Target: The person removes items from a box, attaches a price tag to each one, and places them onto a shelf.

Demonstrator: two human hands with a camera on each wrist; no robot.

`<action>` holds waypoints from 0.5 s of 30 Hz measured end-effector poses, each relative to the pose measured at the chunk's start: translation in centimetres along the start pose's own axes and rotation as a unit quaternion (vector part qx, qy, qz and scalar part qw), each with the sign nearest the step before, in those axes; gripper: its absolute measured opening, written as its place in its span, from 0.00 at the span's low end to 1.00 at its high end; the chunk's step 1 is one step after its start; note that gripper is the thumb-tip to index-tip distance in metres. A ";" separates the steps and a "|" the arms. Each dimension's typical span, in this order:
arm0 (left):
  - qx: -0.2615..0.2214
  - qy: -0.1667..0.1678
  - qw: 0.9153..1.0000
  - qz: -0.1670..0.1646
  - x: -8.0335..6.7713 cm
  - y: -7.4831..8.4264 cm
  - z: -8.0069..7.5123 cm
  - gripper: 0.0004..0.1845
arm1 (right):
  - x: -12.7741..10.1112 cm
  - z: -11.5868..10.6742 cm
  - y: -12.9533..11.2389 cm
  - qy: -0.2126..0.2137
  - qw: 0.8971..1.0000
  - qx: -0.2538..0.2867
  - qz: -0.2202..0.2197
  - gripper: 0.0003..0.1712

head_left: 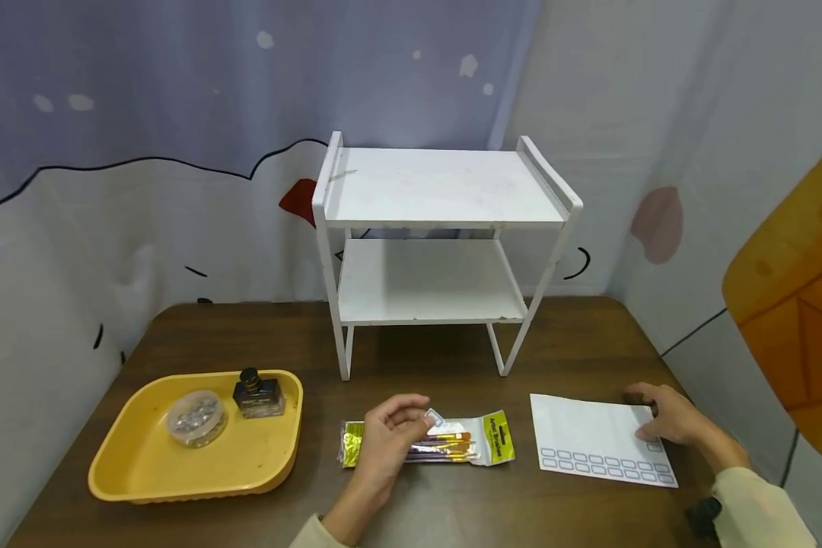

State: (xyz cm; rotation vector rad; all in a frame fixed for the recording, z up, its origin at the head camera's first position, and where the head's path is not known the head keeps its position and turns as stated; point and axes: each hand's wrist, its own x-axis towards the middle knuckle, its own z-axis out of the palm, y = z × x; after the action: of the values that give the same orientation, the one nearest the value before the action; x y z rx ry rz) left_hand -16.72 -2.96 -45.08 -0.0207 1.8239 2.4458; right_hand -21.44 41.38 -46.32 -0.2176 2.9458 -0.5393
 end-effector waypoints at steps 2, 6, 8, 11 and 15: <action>0.007 0.004 1.000 -0.003 0.0 0.0 -0.1 0.16 | 0.0 0.0 -0.7 0.039 0.999 0.003 -0.011 0.35; 0.024 0.007 1.000 -0.012 0.2 -0.2 -0.3 0.13 | 0.5 0.2 -3.5 0.097 0.994 0.024 -0.033 0.30; 0.036 0.006 0.999 -0.020 0.2 -0.4 -0.5 0.12 | 0.9 0.6 -5.5 0.109 0.992 0.041 -0.053 0.28; 0.050 0.005 0.998 -0.040 0.3 -0.6 -0.7 0.11 | 1.1 1.5 -8.9 0.116 0.987 0.062 -0.090 0.25; 0.059 0.004 0.996 -0.061 0.5 -1.1 -1.1 0.11 | 1.2 2.9 -13.7 0.103 0.981 0.077 -0.147 0.24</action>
State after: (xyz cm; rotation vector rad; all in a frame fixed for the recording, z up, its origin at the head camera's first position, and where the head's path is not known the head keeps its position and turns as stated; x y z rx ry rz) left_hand -17.18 -3.63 -46.51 -0.1295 1.9071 2.2574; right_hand -20.50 27.53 -44.22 -0.6203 3.0667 -0.8742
